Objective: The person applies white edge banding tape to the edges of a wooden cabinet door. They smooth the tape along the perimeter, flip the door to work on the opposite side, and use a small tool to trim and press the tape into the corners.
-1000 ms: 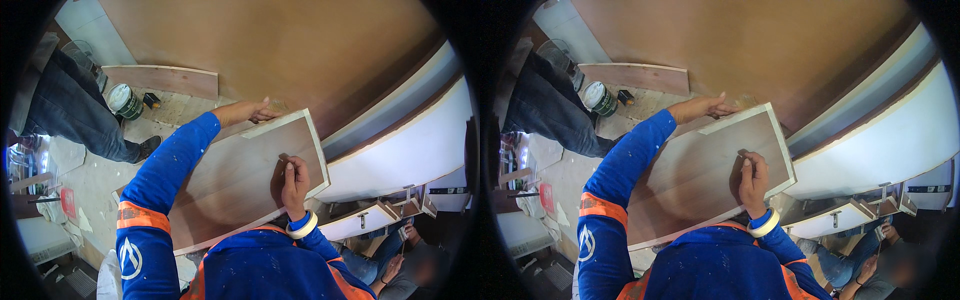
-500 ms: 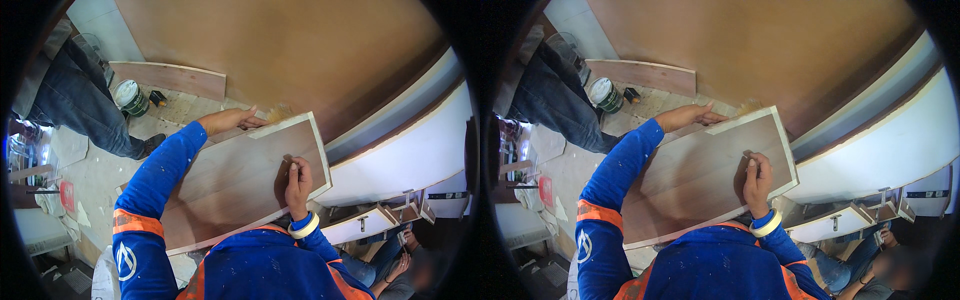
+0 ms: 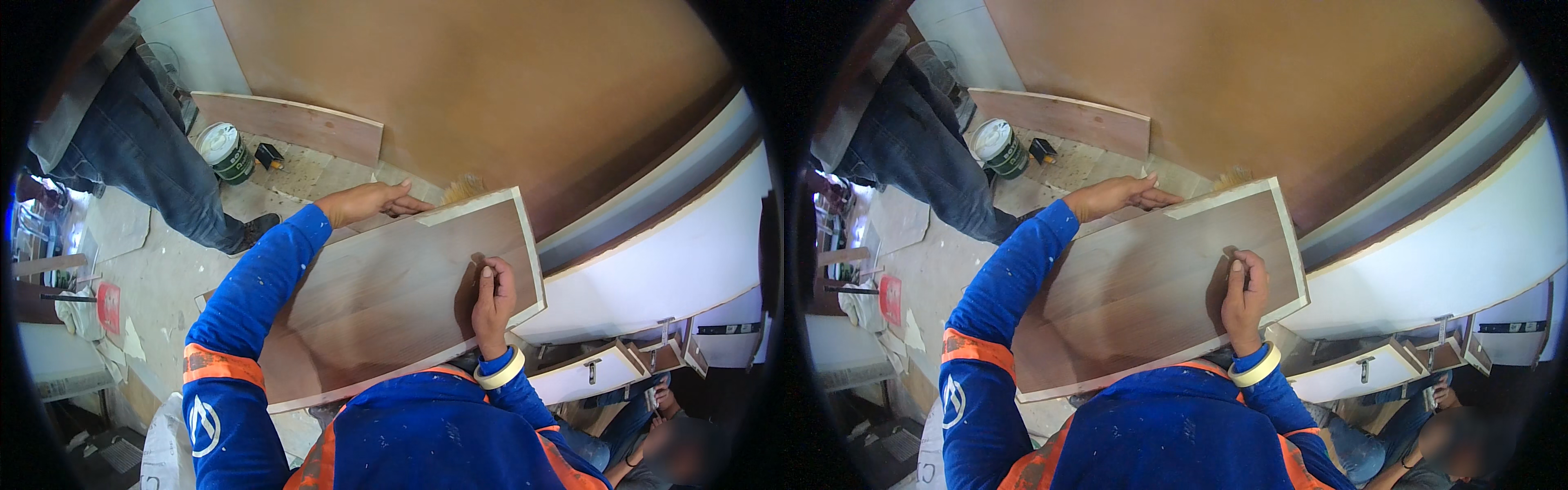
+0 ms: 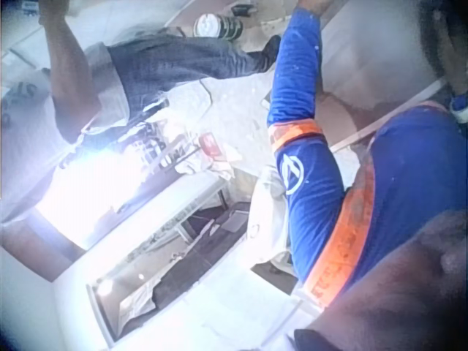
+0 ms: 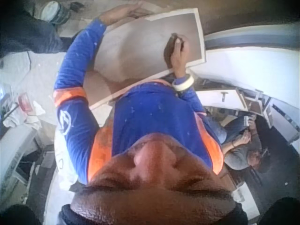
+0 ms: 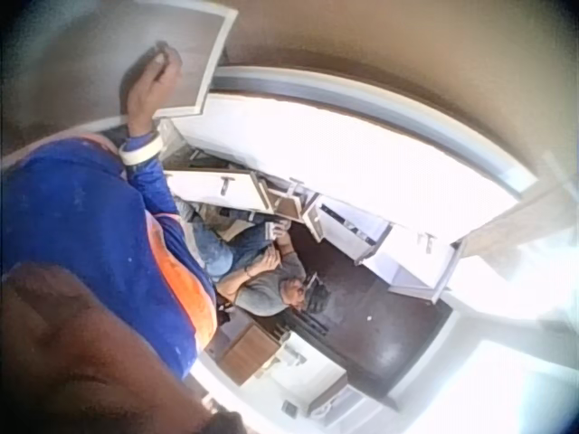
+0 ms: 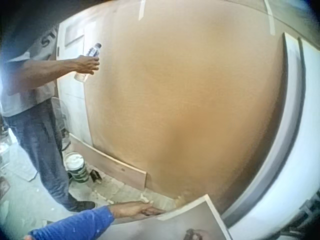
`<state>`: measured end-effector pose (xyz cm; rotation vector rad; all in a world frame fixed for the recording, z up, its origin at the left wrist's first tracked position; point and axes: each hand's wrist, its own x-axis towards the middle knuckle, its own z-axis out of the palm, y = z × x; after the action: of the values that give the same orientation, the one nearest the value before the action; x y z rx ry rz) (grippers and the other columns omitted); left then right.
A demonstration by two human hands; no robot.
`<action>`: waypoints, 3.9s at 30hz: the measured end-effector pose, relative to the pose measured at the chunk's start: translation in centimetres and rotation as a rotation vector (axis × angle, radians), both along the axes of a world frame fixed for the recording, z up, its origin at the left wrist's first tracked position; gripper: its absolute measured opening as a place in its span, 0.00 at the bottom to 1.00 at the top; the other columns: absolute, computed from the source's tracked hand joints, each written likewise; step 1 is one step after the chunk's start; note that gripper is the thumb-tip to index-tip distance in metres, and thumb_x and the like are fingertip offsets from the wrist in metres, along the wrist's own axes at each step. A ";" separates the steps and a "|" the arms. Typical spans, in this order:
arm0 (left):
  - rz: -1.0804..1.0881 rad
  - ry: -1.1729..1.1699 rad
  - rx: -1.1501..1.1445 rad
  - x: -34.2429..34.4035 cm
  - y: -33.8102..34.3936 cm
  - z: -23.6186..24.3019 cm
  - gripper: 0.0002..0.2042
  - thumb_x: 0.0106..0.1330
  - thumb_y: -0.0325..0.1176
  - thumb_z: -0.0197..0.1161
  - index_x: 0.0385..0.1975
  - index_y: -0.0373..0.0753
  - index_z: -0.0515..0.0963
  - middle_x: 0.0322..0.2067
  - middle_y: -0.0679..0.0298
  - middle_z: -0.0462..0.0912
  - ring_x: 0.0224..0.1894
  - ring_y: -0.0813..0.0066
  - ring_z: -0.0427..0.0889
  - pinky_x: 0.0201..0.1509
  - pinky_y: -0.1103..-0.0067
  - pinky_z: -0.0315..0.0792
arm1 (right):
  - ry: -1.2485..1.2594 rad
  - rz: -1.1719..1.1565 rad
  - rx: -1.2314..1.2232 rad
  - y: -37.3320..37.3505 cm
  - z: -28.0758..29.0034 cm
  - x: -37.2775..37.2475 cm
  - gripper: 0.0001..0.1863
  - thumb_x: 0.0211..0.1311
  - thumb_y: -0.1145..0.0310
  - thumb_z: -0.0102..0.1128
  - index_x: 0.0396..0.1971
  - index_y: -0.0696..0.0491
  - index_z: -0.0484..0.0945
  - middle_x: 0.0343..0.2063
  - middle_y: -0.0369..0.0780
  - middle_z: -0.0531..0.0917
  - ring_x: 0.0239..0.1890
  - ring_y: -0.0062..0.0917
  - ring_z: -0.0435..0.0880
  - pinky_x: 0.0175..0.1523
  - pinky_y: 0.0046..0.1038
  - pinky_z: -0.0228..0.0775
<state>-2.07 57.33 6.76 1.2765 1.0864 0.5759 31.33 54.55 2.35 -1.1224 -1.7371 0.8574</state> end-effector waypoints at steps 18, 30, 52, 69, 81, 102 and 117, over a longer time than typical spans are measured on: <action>0.309 0.144 0.187 -2.1 -4.2 0.7 0.38 0.87 0.59 0.28 0.61 0.34 0.82 0.61 0.50 0.84 0.68 0.54 0.78 0.78 0.66 0.63 | -0.216 0.034 0.115 -0.4 2.5 -1.9 0.12 0.71 0.69 0.65 0.50 0.55 0.83 0.41 0.44 0.87 0.43 0.39 0.84 0.52 0.37 0.72; 0.897 0.406 0.679 3.2 -9.5 0.6 0.16 0.84 0.39 0.52 0.54 0.34 0.82 0.51 0.49 0.87 0.58 0.49 0.83 0.64 0.62 0.74 | -0.420 0.184 0.432 3.3 3.6 -8.1 0.07 0.66 0.69 0.71 0.41 0.54 0.86 0.34 0.45 0.87 0.35 0.45 0.85 0.42 0.42 0.72; 0.870 0.659 1.142 2.9 -9.8 1.0 0.10 0.71 0.25 0.62 0.50 0.34 0.81 0.50 0.51 0.85 0.55 0.49 0.83 0.64 0.60 0.72 | -0.519 0.099 0.181 5.0 5.3 -10.3 0.13 0.61 0.61 0.76 0.33 0.57 0.90 0.29 0.49 0.89 0.31 0.45 0.90 0.38 0.41 0.81; 0.872 0.660 1.141 2.5 -9.8 0.8 0.12 0.74 0.31 0.60 0.52 0.34 0.80 0.50 0.49 0.86 0.57 0.48 0.83 0.65 0.58 0.71 | -0.466 0.122 0.340 4.2 4.9 -10.7 0.10 0.64 0.66 0.72 0.36 0.58 0.89 0.31 0.50 0.89 0.31 0.45 0.89 0.39 0.40 0.81; 0.883 0.671 1.180 2.6 -9.6 0.6 0.12 0.72 0.32 0.64 0.50 0.34 0.80 0.49 0.53 0.85 0.55 0.50 0.82 0.63 0.58 0.72 | -0.515 0.081 0.362 4.3 4.2 -11.1 0.08 0.65 0.67 0.69 0.34 0.57 0.88 0.31 0.51 0.88 0.34 0.50 0.88 0.41 0.45 0.81; 0.881 0.680 1.181 2.7 -10.2 0.8 0.12 0.75 0.32 0.61 0.52 0.34 0.80 0.49 0.50 0.86 0.56 0.49 0.83 0.64 0.58 0.71 | -0.577 0.063 0.365 4.3 4.2 -11.5 0.09 0.63 0.69 0.68 0.30 0.59 0.82 0.31 0.52 0.86 0.35 0.51 0.87 0.41 0.47 0.80; 0.903 0.679 1.191 2.5 -10.5 0.7 0.13 0.72 0.32 0.63 0.52 0.33 0.80 0.50 0.51 0.85 0.56 0.49 0.82 0.63 0.59 0.71 | -0.662 0.082 0.402 3.2 5.4 -12.0 0.08 0.64 0.67 0.69 0.34 0.58 0.87 0.32 0.52 0.88 0.34 0.51 0.88 0.41 0.47 0.81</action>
<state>0.48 46.81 7.42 2.0333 2.0502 1.7231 19.33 57.72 7.72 -1.1288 -2.3717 0.1470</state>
